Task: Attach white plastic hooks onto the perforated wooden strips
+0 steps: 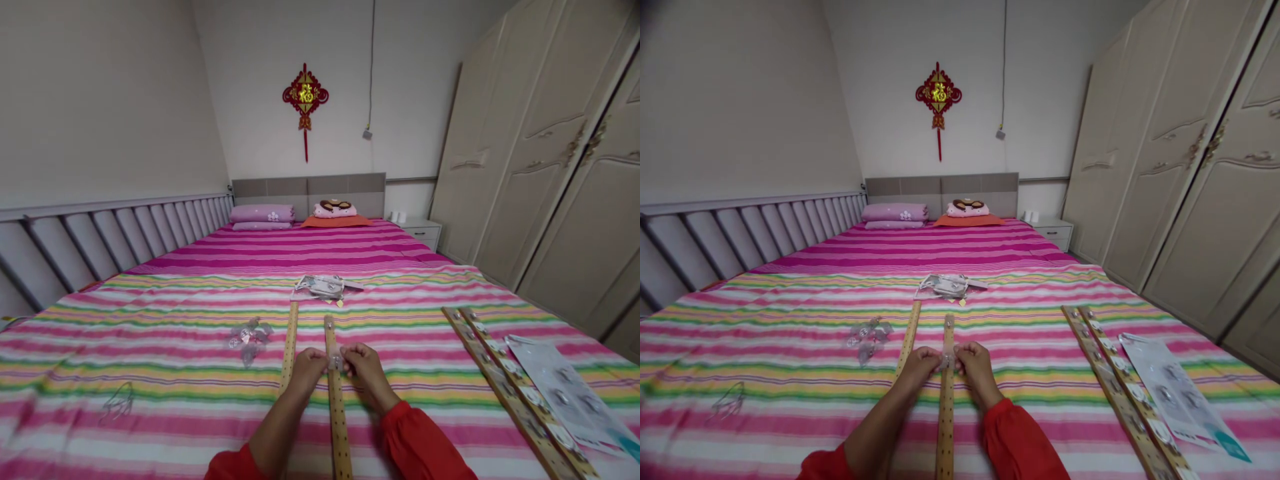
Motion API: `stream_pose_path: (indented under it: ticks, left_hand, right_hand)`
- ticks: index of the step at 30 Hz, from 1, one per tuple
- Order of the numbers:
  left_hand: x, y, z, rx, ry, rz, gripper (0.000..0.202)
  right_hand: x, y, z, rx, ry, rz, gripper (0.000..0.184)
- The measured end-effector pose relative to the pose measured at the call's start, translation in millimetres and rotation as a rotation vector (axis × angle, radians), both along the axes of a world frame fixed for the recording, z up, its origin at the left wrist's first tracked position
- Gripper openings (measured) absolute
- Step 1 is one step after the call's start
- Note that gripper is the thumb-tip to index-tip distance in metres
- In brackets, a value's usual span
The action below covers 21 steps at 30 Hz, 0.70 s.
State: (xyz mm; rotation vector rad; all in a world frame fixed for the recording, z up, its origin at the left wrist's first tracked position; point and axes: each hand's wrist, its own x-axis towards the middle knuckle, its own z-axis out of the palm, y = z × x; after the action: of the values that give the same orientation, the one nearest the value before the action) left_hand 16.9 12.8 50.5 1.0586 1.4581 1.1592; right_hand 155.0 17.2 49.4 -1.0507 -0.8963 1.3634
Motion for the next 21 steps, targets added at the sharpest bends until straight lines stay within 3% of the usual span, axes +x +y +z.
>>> stream_pose_path:
  ticks: [5,10,21]
  left_hand:
    - [0,30,-7.3,-0.006,0.047,0.013,0.014]
    - [1,44,-8.5,-0.026,0.087,0.045,0.018]
    - [4,59,-18.5,-0.034,0.131,0.065,0.024]
  right_hand:
    - [-6,32,-9.6,-0.017,-0.006,-0.014,0.018]
    - [-12,55,-24.1,-0.020,-0.006,-0.036,0.016]
    - [-15,67,-35.2,-0.020,-0.026,-0.069,0.010]
